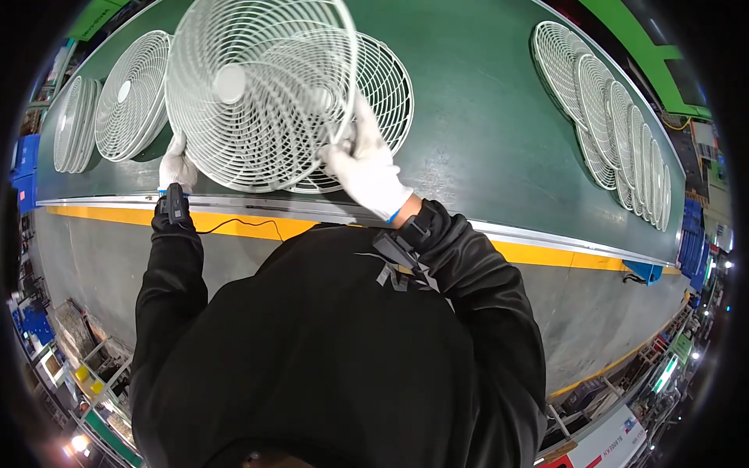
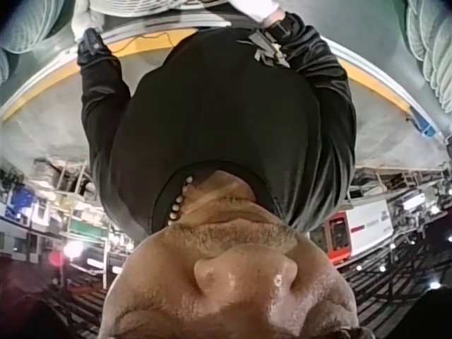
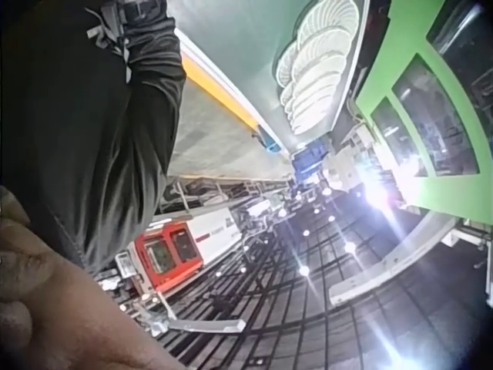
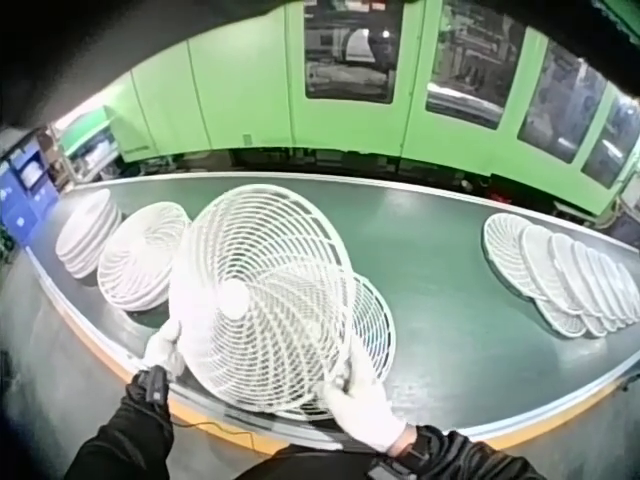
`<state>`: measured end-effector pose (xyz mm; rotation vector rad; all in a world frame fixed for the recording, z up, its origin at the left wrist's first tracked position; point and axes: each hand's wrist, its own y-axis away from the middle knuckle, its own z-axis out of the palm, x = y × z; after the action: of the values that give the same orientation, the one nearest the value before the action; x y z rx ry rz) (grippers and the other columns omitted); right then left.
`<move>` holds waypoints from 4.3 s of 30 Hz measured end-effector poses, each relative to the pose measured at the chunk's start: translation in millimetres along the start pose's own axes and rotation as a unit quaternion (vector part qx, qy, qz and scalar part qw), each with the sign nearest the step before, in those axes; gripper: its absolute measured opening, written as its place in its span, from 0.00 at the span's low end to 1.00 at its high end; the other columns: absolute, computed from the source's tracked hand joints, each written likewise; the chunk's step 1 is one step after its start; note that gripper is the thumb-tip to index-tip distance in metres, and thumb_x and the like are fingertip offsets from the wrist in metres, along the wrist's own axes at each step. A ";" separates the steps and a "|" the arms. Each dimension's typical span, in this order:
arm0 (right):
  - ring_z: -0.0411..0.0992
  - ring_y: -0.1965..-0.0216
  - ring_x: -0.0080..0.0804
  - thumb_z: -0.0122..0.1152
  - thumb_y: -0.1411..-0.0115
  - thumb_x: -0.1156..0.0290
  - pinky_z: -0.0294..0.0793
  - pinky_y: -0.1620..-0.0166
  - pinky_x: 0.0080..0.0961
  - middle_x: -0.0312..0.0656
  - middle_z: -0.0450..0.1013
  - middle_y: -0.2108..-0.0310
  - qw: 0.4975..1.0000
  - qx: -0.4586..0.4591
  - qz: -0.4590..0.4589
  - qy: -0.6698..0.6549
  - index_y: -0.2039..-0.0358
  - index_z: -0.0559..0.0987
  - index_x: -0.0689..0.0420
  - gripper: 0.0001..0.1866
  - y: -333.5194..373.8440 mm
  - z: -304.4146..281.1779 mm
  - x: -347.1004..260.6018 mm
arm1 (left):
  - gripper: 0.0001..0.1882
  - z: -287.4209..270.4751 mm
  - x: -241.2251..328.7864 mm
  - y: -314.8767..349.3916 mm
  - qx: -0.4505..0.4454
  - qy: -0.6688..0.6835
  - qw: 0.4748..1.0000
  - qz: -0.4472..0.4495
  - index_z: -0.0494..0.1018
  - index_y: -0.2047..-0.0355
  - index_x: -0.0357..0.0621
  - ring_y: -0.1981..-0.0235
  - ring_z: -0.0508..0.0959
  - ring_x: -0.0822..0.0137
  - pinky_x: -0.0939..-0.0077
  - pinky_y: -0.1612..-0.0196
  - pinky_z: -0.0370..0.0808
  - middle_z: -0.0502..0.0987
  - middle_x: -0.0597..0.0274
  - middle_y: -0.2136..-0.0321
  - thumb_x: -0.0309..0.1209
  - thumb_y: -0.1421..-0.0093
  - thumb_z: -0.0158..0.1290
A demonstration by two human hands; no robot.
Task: The person assembles fan grilles on a conveyor belt by picking up individual covers, aligning them with others, and pressing them together by hand. They also turn grilles over, move stacks along the belt, and briefly handle a mobile phone.
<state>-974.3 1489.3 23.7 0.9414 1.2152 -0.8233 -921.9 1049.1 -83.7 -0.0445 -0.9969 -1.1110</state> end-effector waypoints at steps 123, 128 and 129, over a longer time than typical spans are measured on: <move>0.79 0.54 0.66 0.55 0.30 0.53 0.78 0.48 0.53 0.66 0.81 0.61 0.827 0.156 0.121 0.526 0.61 0.79 0.64 0.23 -33.5 -94.4 108.9 | 0.18 51.2 -55.8 -13.4 -0.077 -0.793 0.604 0.015 0.84 0.61 0.38 0.54 0.82 0.36 0.47 0.48 0.78 0.82 0.34 0.60 0.40 0.37 0.52; 0.79 0.56 0.68 0.53 0.29 0.55 0.78 0.50 0.53 0.68 0.80 0.62 0.828 0.177 0.096 0.523 0.63 0.77 0.65 0.21 -34.5 -86.7 112.0 | 0.18 44.9 -57.6 -16.4 -0.050 -0.767 0.640 0.015 0.84 0.61 0.37 0.53 0.82 0.37 0.48 0.47 0.78 0.83 0.35 0.60 0.38 0.37 0.53; 0.79 0.56 0.68 0.53 0.29 0.55 0.78 0.49 0.53 0.68 0.80 0.61 0.827 0.184 0.094 0.522 0.62 0.77 0.66 0.22 -33.8 -86.0 113.5 | 0.18 48.0 -56.7 -16.7 -0.047 -0.769 0.637 0.007 0.84 0.61 0.37 0.53 0.82 0.36 0.48 0.47 0.78 0.83 0.35 0.60 0.38 0.38 0.53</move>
<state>-1019.1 1552.0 -100.7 1.9414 1.8678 -0.3355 -970.0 1105.4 -101.5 -1.2820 -2.4232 -0.9419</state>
